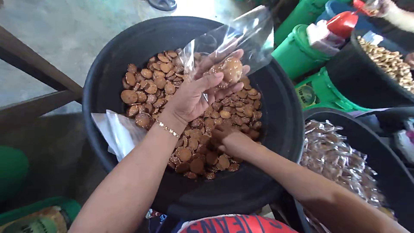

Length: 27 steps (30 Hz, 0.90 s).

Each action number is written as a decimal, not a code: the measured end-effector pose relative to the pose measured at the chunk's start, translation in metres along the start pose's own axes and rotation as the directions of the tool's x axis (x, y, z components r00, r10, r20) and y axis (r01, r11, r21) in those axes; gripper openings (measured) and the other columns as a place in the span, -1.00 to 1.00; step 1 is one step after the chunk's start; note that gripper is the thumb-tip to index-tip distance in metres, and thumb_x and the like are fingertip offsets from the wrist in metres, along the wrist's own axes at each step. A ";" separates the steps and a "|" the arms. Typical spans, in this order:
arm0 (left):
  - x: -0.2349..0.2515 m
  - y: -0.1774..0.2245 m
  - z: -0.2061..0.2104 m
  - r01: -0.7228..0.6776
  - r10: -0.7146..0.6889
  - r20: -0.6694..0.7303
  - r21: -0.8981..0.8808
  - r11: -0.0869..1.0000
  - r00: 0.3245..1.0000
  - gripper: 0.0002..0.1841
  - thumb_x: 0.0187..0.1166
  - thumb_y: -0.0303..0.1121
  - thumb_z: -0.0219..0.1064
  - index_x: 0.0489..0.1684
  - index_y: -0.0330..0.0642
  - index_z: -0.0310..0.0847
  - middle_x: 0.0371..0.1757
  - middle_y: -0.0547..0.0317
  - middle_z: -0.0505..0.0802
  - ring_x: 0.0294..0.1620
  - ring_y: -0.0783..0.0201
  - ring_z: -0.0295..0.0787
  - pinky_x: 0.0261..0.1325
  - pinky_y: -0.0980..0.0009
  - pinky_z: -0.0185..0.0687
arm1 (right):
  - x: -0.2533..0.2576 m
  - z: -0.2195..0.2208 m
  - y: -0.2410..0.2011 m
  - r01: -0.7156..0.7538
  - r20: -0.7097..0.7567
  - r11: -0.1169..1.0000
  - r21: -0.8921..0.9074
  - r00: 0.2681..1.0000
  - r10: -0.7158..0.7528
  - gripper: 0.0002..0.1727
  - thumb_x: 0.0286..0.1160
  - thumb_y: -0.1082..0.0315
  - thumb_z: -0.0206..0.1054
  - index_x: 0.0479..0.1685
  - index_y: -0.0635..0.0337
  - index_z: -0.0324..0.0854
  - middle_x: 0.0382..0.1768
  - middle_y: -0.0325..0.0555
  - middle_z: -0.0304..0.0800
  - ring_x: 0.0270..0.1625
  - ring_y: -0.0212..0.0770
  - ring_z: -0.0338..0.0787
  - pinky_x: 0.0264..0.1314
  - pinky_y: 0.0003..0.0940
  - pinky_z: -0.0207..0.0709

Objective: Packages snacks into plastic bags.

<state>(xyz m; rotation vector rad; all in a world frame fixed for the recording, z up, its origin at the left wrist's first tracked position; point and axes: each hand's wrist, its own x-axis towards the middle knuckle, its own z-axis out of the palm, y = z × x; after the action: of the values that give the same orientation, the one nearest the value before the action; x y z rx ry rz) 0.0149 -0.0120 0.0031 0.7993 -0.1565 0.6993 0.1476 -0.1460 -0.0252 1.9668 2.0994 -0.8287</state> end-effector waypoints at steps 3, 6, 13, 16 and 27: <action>0.000 -0.002 -0.001 -0.025 0.027 -0.041 0.057 0.998 0.999 -0.57 0.75 -0.38 0.16 0.59 -0.05 0.40 0.59 0.10 0.61 0.49 0.09 0.66 0.41 0.19 0.71 | 0.003 0.009 -0.007 0.000 -0.036 0.990 -0.143 0.999 -0.005 -0.65 0.66 0.52 0.16 0.33 0.57 0.50 0.22 0.49 0.69 0.30 0.42 0.74 0.30 0.23 0.59; 0.001 0.000 -0.001 -0.018 0.026 -0.091 0.096 0.995 0.996 -0.54 0.89 -0.20 -0.13 0.68 -0.08 0.29 0.63 0.07 0.55 0.49 0.10 0.65 0.40 0.17 0.71 | 0.004 0.005 -0.012 -0.060 0.099 0.981 -0.187 0.992 0.079 -0.54 0.70 0.53 0.10 0.53 0.55 0.34 0.43 0.49 0.55 0.48 0.40 0.61 0.45 0.21 0.49; 0.000 -0.003 0.004 0.015 0.007 -0.191 0.113 0.993 0.982 -0.58 0.80 -0.47 -0.05 0.60 -0.12 0.41 0.58 0.11 0.61 0.35 0.11 0.75 0.34 0.14 0.75 | 0.014 0.016 0.031 -0.251 0.004 0.956 -0.152 0.967 0.255 -0.54 0.80 0.44 0.05 0.64 0.27 0.37 0.38 0.40 0.62 0.41 0.41 0.67 0.41 0.31 0.50; 0.001 -0.002 0.002 0.001 0.031 -0.211 0.148 0.989 0.977 -0.58 0.87 -0.39 -0.15 0.59 -0.14 0.42 0.59 0.08 0.60 0.39 0.11 0.72 0.36 0.15 0.73 | 0.007 0.014 0.038 -0.250 0.003 0.934 -0.256 0.966 0.260 -0.63 0.78 0.40 0.10 0.46 0.29 0.53 0.23 0.39 0.72 0.24 0.43 0.76 0.19 0.35 0.59; 0.001 -0.002 0.000 0.059 -0.029 -0.234 0.122 0.991 0.972 -0.58 0.87 -0.39 -0.19 0.51 -0.14 0.49 0.49 0.12 0.68 0.24 0.19 0.81 0.15 0.22 0.84 | -0.002 0.022 -0.044 -0.036 0.264 0.950 -0.310 0.957 0.123 -0.58 0.80 0.32 0.03 0.15 0.62 0.56 0.07 0.52 0.72 0.13 0.46 0.78 0.05 0.30 0.60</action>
<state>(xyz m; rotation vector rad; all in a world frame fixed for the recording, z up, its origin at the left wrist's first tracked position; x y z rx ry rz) 0.0170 -0.0121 0.0022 0.8345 0.1185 0.7609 0.1002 -0.1583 -0.0299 1.6556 1.8437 -0.6765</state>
